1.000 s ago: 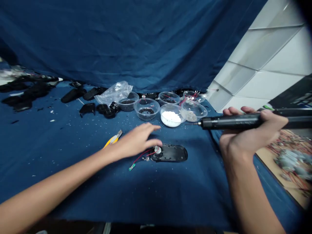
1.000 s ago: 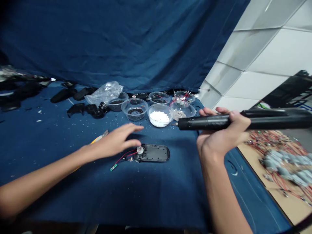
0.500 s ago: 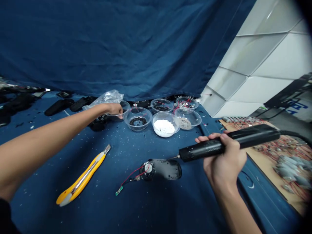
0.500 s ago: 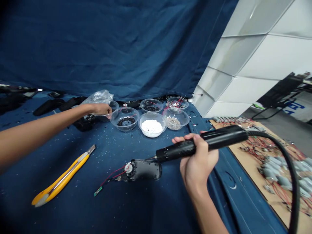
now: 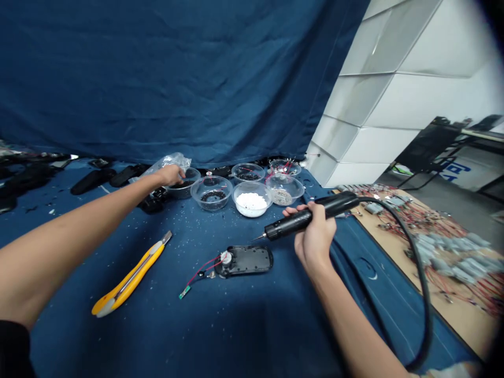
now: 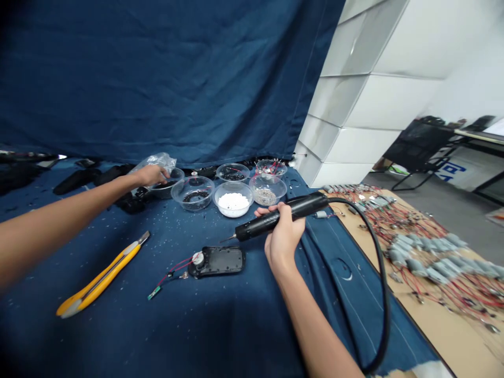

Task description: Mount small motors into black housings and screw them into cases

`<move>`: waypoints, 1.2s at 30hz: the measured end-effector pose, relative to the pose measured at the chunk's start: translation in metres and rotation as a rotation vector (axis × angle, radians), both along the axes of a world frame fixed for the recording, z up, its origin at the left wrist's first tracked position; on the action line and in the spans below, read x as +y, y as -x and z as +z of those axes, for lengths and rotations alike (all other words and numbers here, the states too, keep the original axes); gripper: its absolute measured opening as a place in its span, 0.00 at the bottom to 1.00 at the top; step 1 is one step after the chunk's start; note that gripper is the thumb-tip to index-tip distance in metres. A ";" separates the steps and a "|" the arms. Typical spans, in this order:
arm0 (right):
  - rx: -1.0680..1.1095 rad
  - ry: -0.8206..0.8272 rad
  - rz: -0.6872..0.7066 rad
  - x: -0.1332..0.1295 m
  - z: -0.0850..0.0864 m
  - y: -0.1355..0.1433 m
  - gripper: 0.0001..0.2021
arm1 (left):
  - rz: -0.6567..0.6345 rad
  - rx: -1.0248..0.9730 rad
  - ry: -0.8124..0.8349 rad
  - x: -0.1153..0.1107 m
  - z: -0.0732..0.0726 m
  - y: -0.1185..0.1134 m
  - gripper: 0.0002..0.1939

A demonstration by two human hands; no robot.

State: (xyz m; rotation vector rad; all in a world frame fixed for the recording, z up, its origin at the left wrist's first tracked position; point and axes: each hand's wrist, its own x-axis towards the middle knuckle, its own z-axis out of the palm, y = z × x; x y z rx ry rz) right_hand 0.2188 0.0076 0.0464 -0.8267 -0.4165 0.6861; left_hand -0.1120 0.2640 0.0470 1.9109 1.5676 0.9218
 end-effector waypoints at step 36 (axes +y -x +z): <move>0.309 0.142 0.095 -0.007 -0.010 0.024 0.08 | -0.287 -0.524 -0.118 -0.289 -0.018 -0.132 0.07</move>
